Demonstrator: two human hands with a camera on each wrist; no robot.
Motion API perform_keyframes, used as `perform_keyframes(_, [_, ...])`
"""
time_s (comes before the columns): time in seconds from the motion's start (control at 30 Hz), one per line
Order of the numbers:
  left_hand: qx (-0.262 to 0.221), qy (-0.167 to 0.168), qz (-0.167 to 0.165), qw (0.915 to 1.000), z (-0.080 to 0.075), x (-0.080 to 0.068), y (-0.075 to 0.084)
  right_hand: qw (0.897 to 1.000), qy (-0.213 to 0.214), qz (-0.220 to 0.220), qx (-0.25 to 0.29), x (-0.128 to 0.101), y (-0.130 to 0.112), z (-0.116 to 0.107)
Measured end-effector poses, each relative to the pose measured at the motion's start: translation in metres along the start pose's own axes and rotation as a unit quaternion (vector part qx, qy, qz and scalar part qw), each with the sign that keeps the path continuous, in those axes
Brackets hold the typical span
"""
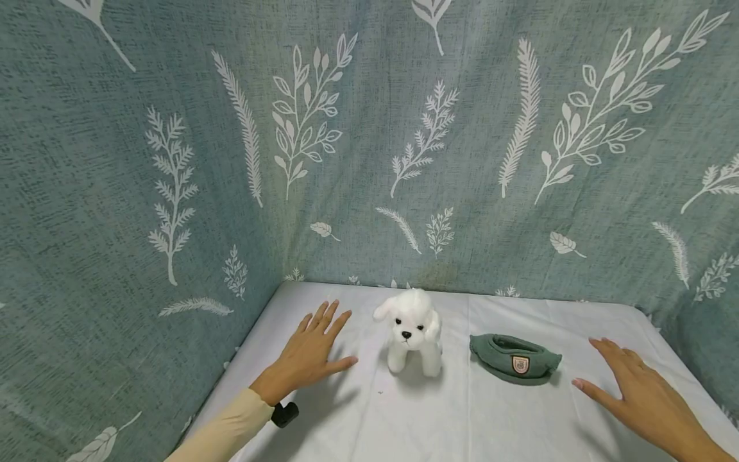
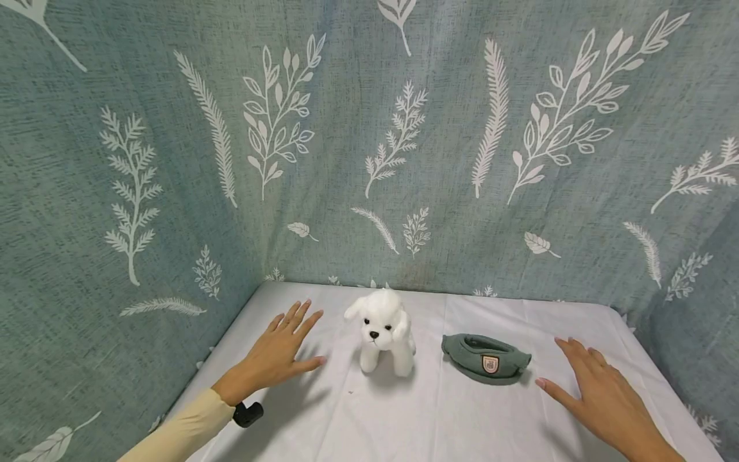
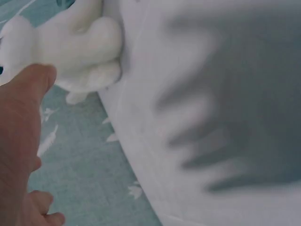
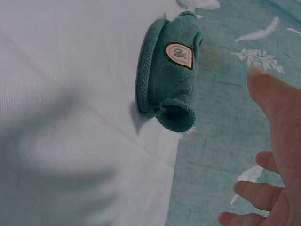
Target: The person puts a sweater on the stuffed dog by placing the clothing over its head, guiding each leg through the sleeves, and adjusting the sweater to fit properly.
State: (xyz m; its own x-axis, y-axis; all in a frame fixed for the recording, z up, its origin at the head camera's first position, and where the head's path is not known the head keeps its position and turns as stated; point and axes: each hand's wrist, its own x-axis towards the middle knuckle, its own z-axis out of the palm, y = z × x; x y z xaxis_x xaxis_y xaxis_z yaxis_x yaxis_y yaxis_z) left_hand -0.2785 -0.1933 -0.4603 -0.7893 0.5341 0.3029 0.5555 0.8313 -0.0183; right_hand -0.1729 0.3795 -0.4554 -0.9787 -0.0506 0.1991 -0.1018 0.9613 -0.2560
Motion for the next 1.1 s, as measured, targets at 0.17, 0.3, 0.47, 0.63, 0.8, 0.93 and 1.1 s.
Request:
perform_keyframes(0.17, [-0.036,0.026,0.008,0.9990,0.004,0.003,0.006,1.000,-0.013,0.017,-0.002,0.003,-0.002,-0.001])
perform_keyframes(0.3, [-0.058,0.025,0.012,0.9980,0.007,0.006,0.013,1.000,-0.010,0.013,0.016,0.001,-0.002,0.002])
perform_keyframes(0.47, [-0.097,0.006,0.007,0.9952,0.009,0.008,0.024,0.999,-0.020,0.013,0.038,0.000,-0.003,0.007])
perform_keyframes(0.63, [-0.134,0.006,0.021,0.9907,0.011,0.011,0.032,0.997,-0.048,0.021,0.063,-0.001,-0.005,0.013])
perform_keyframes(0.8, [-0.194,-0.016,0.029,0.9805,0.015,0.016,0.040,0.992,-0.073,0.032,0.096,0.000,-0.009,0.016])
perform_keyframes(0.93, [-0.224,-0.043,0.032,0.9731,0.019,0.020,0.048,0.990,-0.073,0.035,0.112,0.000,-0.012,0.019])
perform_keyframes(1.1, [-0.236,-0.061,0.036,0.9692,0.025,0.024,0.061,0.989,-0.074,0.035,0.124,0.000,-0.012,0.022])
